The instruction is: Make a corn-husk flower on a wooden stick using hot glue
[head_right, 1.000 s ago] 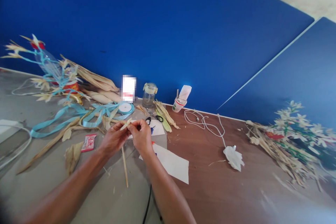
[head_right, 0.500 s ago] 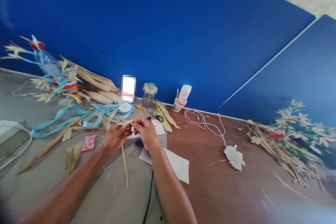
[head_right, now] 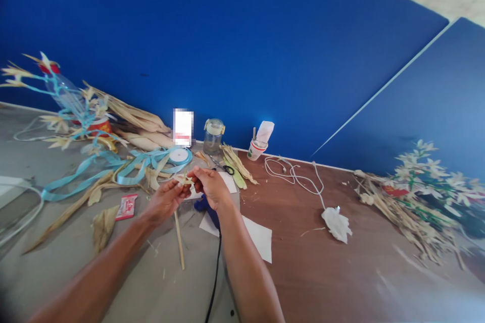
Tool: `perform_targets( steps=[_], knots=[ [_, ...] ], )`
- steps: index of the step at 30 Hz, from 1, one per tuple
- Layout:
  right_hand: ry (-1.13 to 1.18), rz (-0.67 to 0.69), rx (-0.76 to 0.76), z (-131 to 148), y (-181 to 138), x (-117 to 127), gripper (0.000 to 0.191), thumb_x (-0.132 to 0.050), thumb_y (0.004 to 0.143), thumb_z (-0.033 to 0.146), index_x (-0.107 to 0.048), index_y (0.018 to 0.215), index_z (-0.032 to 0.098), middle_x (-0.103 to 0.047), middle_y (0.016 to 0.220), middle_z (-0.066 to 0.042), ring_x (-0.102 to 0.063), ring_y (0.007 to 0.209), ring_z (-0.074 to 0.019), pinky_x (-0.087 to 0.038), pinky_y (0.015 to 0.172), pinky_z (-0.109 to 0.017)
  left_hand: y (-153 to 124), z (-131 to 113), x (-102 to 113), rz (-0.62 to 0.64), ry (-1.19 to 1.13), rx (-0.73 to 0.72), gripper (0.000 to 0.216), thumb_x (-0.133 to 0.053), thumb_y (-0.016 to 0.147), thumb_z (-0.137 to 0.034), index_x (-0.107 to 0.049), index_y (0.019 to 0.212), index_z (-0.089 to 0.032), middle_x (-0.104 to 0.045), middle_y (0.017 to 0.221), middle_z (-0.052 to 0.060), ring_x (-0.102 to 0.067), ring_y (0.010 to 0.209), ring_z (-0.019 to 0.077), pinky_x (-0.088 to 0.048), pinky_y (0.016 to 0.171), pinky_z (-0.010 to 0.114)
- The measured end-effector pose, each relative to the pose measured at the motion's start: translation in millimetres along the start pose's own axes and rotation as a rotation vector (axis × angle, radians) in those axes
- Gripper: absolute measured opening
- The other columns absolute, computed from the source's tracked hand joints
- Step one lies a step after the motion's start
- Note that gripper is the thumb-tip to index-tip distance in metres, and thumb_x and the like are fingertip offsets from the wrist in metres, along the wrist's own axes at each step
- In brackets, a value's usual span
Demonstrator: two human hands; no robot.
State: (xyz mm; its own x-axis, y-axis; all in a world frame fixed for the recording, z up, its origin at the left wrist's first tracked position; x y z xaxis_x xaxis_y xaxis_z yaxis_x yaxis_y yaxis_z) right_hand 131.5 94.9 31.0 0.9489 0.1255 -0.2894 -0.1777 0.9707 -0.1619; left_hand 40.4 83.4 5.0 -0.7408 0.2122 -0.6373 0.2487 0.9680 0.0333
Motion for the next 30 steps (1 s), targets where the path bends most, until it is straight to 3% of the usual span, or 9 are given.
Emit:
perform_targets(
  steps=[8,15,25,30],
  knots=[
    [-0.117,0.026,-0.013,6.8,-2.3,-6.2,0.023,-0.072,0.061,0.035,-0.063,0.065,0.015,-0.05,0.053,0.005,-0.037,0.046,-0.0058,-0.028,0.049,-0.023,0.5,3.4,0.8,0.018,0.043,-0.002,0.022,-0.076,0.065,-0.033,-0.067,0.074,-0.015,-0.058,0.064,-0.002,-0.048,0.058,0.007,-0.04,0.06,0.021],
    [-0.206,0.02,0.0,9.1,-1.8,-5.2,0.02,-0.071,0.059,0.032,-0.059,0.06,0.015,-0.049,0.049,0.006,-0.036,0.046,-0.0056,-0.025,0.048,-0.023,1.4,8.6,3.5,0.09,0.186,-0.018,0.024,-0.071,0.071,-0.037,-0.068,0.085,-0.017,-0.062,0.077,0.002,-0.051,0.067,0.0107,-0.041,0.066,0.025],
    [0.034,0.098,-0.142,-6.7,-2.2,-9.4,0.023,-0.073,0.054,0.031,-0.057,0.058,0.016,-0.049,0.045,0.006,-0.038,0.042,-0.0054,-0.026,0.046,-0.022,0.2,-4.2,1.9,0.153,0.433,-0.101,0.021,-0.064,0.077,-0.038,-0.066,0.081,-0.018,-0.053,0.069,0.0,-0.046,0.065,0.0115,-0.039,0.063,0.026],
    [0.114,0.064,-0.176,-9.7,-1.1,-5.5,0.023,-0.073,0.052,0.027,-0.054,0.054,0.016,-0.049,0.044,0.007,-0.038,0.042,-0.0047,-0.03,0.047,-0.021,-2.3,-10.7,-4.1,0.152,0.463,-0.118,0.023,-0.064,0.076,-0.04,-0.064,0.079,-0.017,-0.052,0.068,0.0,-0.046,0.066,0.0122,-0.038,0.063,0.026]
  ],
)
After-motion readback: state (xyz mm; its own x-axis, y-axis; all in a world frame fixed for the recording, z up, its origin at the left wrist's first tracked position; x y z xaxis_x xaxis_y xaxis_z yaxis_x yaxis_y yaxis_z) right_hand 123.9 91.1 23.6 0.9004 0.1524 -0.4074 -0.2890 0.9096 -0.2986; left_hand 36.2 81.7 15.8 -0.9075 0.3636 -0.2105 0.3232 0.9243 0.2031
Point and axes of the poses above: each hand's wrist, its own y-axis towards the middle knuckle, its own x-axis out of the back of the hand, z = x × y, the point moved 10 cm from there along y, towards the middle knuckle
